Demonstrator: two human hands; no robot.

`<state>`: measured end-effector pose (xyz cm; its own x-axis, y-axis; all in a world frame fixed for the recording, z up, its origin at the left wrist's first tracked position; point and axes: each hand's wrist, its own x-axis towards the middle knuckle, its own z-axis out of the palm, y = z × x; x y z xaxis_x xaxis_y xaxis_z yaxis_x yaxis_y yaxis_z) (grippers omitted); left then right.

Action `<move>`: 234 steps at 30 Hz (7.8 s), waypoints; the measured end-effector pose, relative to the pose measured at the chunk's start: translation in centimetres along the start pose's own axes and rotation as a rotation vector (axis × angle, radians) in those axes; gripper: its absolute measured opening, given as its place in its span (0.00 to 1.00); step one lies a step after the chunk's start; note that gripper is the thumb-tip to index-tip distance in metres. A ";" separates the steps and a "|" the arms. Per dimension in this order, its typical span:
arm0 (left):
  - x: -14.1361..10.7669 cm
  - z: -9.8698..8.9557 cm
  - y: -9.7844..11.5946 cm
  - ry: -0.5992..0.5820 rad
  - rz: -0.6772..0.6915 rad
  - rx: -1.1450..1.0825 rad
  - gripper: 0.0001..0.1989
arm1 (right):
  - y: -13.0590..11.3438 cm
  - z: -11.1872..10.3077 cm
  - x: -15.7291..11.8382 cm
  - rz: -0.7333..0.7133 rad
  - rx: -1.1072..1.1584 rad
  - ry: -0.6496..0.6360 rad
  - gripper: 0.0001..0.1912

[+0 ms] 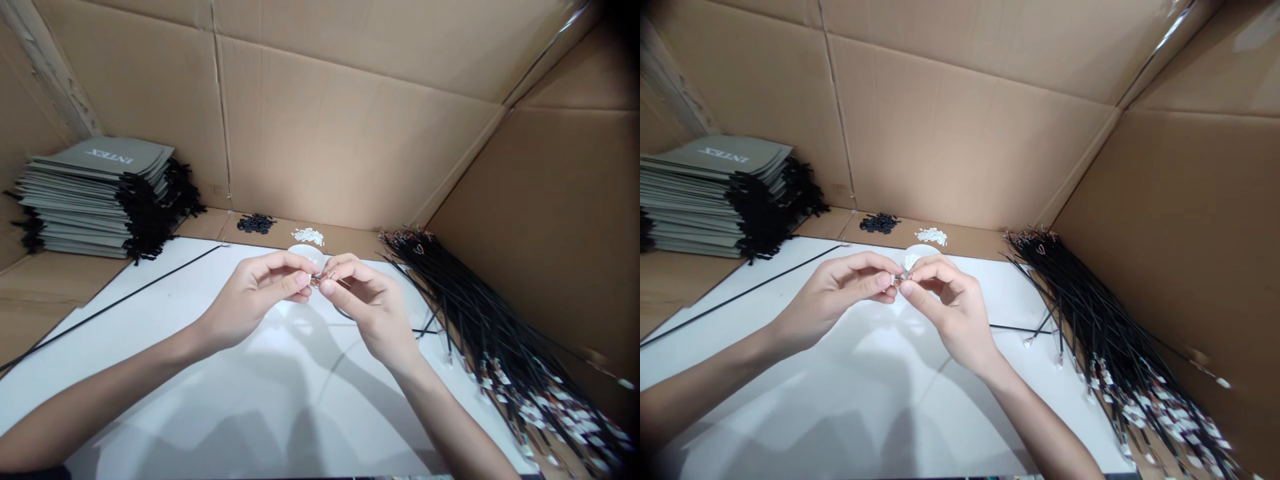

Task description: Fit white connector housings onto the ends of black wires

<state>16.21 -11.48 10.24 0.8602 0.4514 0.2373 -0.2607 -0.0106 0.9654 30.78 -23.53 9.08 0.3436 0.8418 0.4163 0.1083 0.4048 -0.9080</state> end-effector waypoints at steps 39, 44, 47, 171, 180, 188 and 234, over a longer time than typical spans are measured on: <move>0.1 -1.1 0.0 0.043 0.326 0.495 0.06 | 1.2 0.2 0.3 0.132 0.148 0.035 0.03; 0.4 -1.1 0.0 0.042 0.168 0.363 0.04 | 1.1 0.0 0.2 0.115 0.118 0.044 0.03; 0.8 -1.2 -0.2 -0.023 0.072 0.210 0.04 | 1.0 -0.2 0.2 0.072 0.094 0.009 0.04; 0.2 -3.1 1.7 -0.160 0.802 1.144 0.07 | 1.5 0.5 0.1 0.350 0.187 -0.204 0.08; -0.4 -3.6 2.1 -0.113 1.053 1.224 0.08 | 1.4 0.5 0.1 0.494 0.402 -0.258 0.08; -1.0 -3.0 2.1 -0.112 1.025 1.186 0.09 | 1.0 0.6 0.0 0.543 0.551 -0.288 0.06; 0.6 -2.4 0.0 0.044 0.976 1.222 0.08 | 1.8 1.7 -0.7 0.016 -0.049 0.040 0.03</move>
<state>15.62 -9.05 10.12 0.5586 -0.1371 0.8180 -0.1695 -0.9843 -0.0492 29.18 -22.77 7.28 0.3821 0.8329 0.4004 0.1482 0.3725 -0.9161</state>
